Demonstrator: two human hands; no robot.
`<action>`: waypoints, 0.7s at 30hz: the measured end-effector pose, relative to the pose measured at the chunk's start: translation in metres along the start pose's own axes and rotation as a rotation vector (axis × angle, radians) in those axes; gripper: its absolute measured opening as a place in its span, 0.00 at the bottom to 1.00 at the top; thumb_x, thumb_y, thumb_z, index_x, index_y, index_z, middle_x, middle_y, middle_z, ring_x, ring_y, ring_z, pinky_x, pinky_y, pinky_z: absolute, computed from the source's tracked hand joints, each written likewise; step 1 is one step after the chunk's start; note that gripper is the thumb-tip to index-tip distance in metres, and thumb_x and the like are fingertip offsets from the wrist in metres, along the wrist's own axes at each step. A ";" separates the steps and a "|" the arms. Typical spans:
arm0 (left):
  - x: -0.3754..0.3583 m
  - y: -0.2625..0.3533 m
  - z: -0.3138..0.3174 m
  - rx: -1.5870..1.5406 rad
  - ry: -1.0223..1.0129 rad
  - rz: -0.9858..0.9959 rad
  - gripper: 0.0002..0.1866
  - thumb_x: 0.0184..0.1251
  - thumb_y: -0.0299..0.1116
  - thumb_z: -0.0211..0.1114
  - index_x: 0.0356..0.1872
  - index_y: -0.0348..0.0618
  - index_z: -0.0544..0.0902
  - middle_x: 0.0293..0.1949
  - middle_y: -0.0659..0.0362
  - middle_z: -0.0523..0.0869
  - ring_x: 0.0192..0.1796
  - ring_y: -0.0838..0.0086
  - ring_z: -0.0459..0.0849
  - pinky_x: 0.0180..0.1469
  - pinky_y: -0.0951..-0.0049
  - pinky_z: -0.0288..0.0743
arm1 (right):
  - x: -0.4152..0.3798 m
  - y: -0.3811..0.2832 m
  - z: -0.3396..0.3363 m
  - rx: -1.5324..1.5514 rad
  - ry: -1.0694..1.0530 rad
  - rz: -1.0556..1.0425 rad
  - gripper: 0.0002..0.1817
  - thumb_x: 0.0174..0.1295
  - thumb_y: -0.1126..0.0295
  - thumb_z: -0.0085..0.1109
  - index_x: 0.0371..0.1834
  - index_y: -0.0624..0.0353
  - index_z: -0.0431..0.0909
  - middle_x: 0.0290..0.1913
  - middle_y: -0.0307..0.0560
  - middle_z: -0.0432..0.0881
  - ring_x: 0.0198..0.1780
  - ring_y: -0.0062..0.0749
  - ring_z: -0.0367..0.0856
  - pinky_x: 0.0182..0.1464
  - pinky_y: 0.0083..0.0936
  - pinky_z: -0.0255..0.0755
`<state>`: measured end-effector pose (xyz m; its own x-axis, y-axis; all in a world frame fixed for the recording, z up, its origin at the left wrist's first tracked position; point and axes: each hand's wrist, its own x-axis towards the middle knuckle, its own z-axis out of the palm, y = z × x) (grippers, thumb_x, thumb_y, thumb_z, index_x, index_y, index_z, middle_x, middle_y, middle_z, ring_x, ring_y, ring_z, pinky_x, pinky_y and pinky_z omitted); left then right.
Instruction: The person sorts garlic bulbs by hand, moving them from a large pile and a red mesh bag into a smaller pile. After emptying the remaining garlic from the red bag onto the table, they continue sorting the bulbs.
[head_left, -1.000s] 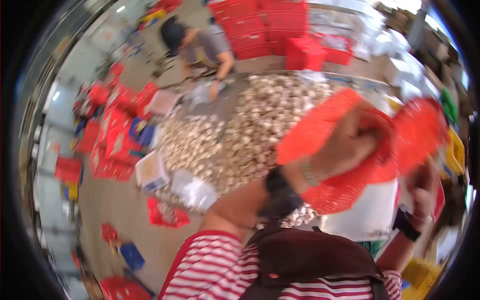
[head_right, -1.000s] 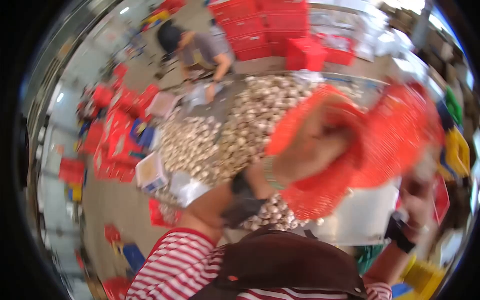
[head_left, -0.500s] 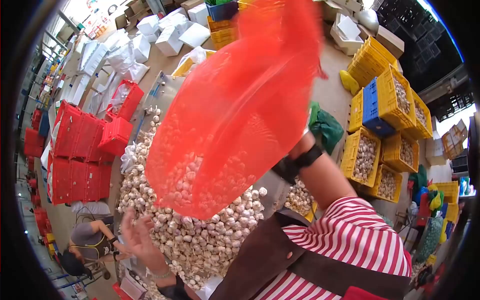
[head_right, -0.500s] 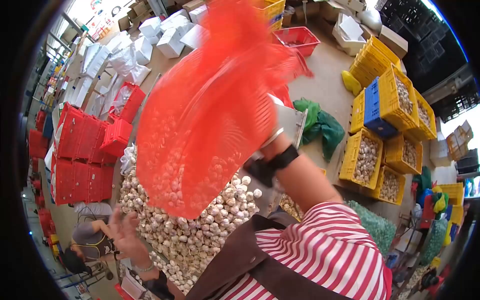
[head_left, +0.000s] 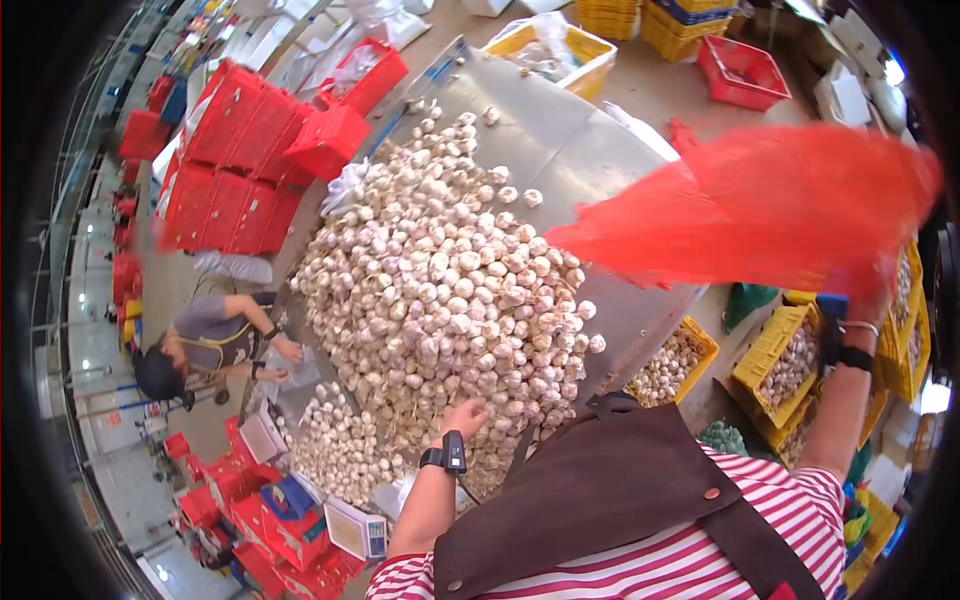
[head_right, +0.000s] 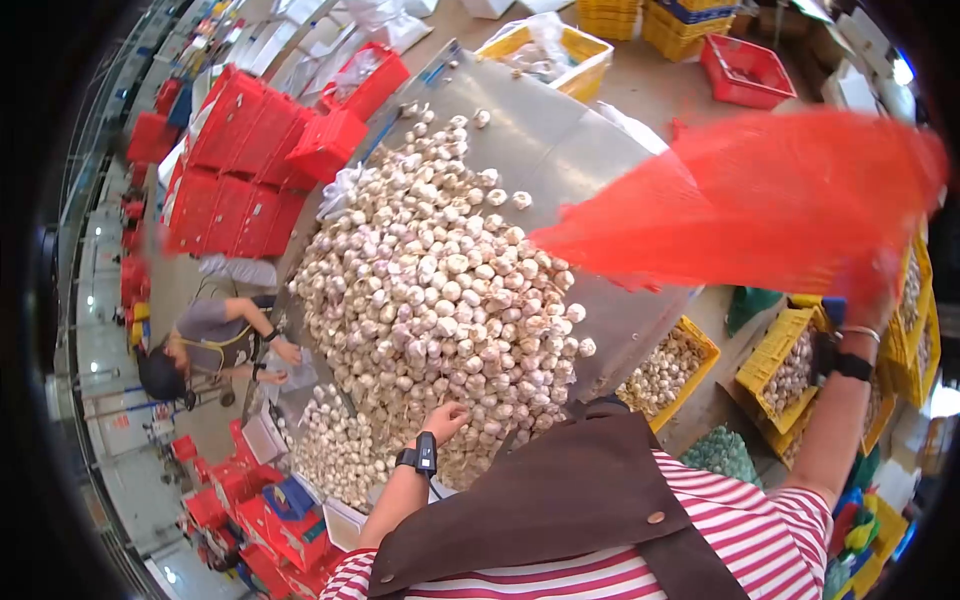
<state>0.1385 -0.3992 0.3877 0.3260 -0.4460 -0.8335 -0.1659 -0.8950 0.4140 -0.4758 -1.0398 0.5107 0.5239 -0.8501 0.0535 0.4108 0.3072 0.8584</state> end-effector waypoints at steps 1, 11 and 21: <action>0.002 -0.025 0.009 -0.016 0.011 -0.013 0.24 0.63 0.45 0.63 0.54 0.39 0.80 0.49 0.47 0.86 0.54 0.59 0.84 0.56 0.65 0.76 | -0.015 -0.019 0.050 0.264 0.143 0.065 0.15 0.68 0.63 0.53 0.51 0.59 0.79 0.52 0.45 0.82 0.53 0.36 0.80 0.58 0.32 0.72; -0.079 -0.125 0.034 -0.046 0.050 -0.342 0.20 0.63 0.44 0.64 0.47 0.38 0.83 0.41 0.49 0.87 0.44 0.65 0.86 0.47 0.67 0.78 | -0.094 -0.053 0.215 1.530 -1.254 1.329 0.20 0.60 0.62 0.61 0.54 0.59 0.77 0.56 0.56 0.80 0.55 0.47 0.81 0.57 0.38 0.76; -0.111 -0.150 0.078 -0.083 0.079 -0.495 0.19 0.60 0.48 0.63 0.44 0.44 0.86 0.40 0.49 0.88 0.47 0.59 0.86 0.52 0.64 0.77 | 0.017 -0.020 0.182 1.584 -1.152 1.420 0.21 0.62 0.62 0.57 0.56 0.60 0.76 0.58 0.59 0.78 0.56 0.50 0.80 0.54 0.36 0.78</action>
<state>0.0552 -0.2152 0.3893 0.4168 0.0361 -0.9083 0.0996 -0.9950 0.0062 -0.6116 -1.1382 0.5873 -0.8014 -0.4709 0.3689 -0.5925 0.7094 -0.3817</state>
